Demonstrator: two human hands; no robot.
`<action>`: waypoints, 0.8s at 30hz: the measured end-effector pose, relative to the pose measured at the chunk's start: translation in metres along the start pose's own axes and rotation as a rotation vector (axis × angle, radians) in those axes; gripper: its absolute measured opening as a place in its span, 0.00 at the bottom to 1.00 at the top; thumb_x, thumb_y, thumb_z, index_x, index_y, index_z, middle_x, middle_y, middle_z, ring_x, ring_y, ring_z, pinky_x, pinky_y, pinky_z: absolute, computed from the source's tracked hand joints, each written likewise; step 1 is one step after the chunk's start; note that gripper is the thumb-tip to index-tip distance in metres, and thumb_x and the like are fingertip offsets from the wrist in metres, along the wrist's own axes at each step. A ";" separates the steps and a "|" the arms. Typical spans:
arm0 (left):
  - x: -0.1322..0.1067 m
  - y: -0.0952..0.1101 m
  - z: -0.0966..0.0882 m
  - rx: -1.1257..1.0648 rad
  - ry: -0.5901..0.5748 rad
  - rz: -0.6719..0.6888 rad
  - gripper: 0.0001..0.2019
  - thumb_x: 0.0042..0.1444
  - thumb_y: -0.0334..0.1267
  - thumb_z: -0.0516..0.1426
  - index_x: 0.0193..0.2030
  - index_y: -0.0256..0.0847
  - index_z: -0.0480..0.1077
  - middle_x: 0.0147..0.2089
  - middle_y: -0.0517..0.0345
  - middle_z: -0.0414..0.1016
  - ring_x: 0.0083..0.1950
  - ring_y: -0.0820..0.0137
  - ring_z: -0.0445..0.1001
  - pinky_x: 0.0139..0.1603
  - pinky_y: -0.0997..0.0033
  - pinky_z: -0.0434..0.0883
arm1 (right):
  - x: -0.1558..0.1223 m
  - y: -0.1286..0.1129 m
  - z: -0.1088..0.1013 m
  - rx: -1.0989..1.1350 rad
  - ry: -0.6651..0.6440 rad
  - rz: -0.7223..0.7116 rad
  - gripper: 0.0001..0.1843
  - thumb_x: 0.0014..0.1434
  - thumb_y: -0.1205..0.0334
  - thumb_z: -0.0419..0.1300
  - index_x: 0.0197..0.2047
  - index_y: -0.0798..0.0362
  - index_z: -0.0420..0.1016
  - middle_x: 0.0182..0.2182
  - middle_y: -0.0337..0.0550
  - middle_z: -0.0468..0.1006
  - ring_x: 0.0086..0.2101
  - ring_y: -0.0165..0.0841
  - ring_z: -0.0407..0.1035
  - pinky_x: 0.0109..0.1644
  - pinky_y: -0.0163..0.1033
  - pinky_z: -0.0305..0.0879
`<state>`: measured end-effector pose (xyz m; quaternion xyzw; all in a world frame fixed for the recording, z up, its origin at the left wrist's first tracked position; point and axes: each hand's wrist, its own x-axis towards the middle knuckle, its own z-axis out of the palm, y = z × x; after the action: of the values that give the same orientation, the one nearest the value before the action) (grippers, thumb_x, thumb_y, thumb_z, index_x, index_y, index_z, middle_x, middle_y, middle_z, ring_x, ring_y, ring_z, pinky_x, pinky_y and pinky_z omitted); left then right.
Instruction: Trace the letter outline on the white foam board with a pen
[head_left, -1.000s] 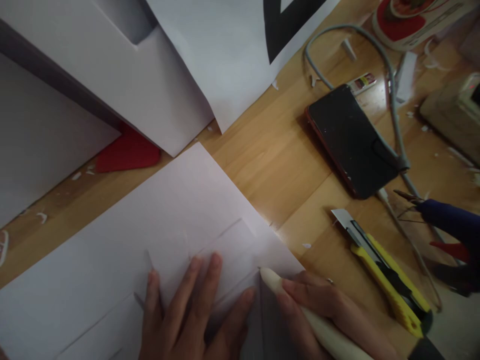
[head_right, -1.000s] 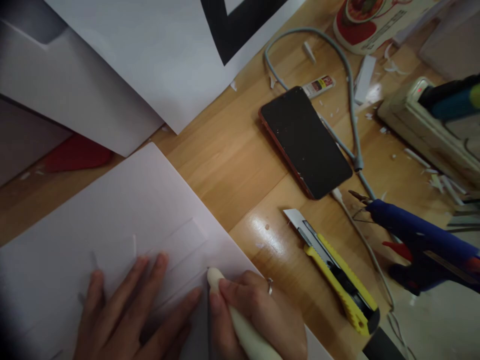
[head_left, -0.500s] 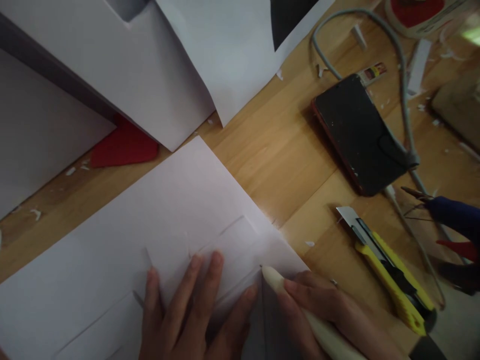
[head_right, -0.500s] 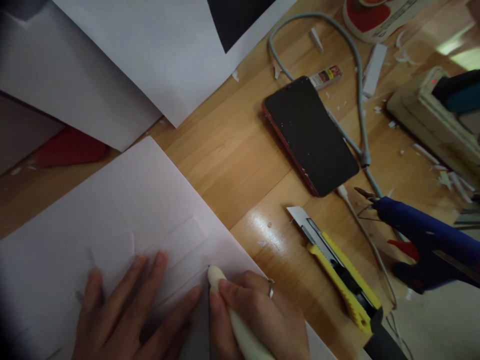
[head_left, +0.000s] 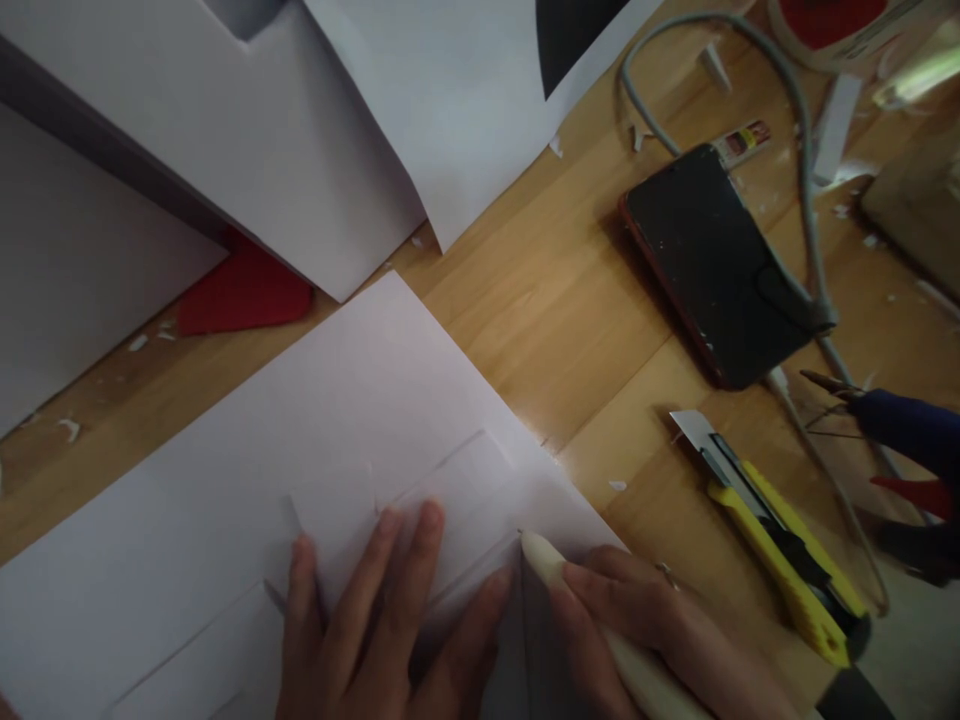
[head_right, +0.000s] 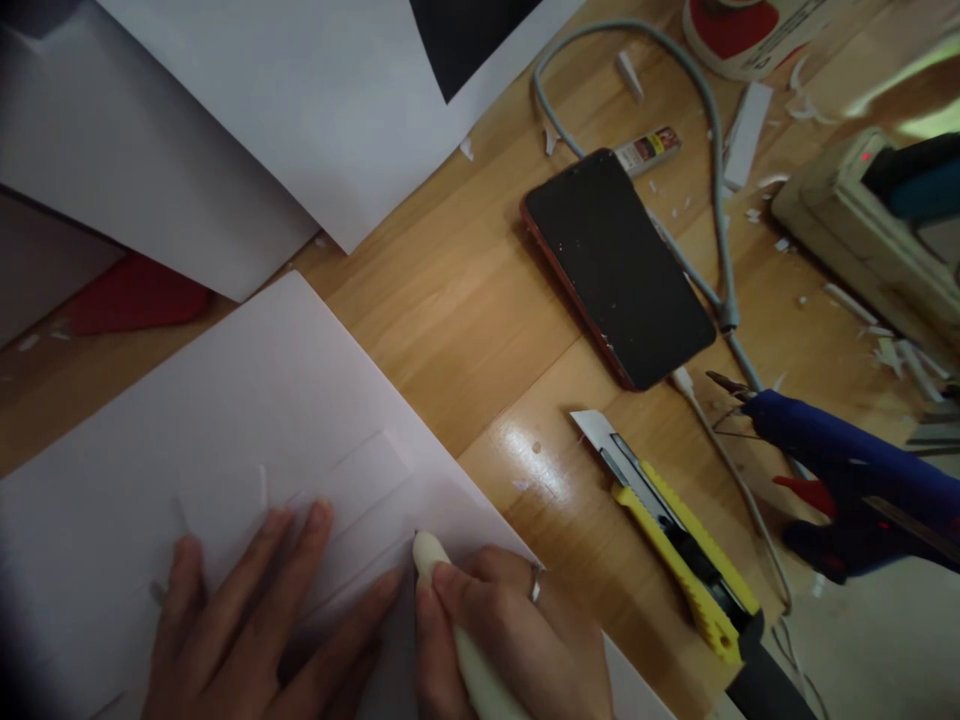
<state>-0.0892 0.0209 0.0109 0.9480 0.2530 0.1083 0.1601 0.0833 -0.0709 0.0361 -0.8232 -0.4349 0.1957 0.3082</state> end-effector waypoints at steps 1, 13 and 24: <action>0.000 0.000 0.000 -0.004 0.001 -0.010 0.25 0.65 0.44 0.55 0.67 0.63 0.58 0.76 0.57 0.45 0.76 0.62 0.47 0.72 0.39 0.40 | 0.001 0.003 -0.002 0.022 -0.052 -0.023 0.07 0.59 0.62 0.61 0.28 0.47 0.74 0.16 0.36 0.72 0.14 0.27 0.64 0.14 0.34 0.56; 0.002 0.005 -0.006 -0.091 0.028 -0.031 0.17 0.63 0.44 0.56 0.58 0.55 0.72 0.72 0.50 0.57 0.72 0.53 0.56 0.71 0.35 0.42 | -0.008 -0.008 0.010 -0.028 0.050 0.023 0.13 0.63 0.57 0.57 0.26 0.48 0.71 0.17 0.36 0.70 0.17 0.29 0.65 0.18 0.35 0.59; 0.002 0.002 -0.013 -0.037 0.047 0.068 0.19 0.65 0.44 0.54 0.61 0.53 0.69 0.71 0.42 0.58 0.71 0.46 0.57 0.64 0.27 0.53 | -0.005 -0.010 0.015 0.315 0.148 0.038 0.13 0.62 0.58 0.59 0.26 0.51 0.69 0.20 0.32 0.72 0.21 0.24 0.64 0.26 0.31 0.59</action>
<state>-0.0904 0.0238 0.0238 0.9500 0.2223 0.1408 0.1679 0.0655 -0.0660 0.0316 -0.7849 -0.3593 0.2062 0.4607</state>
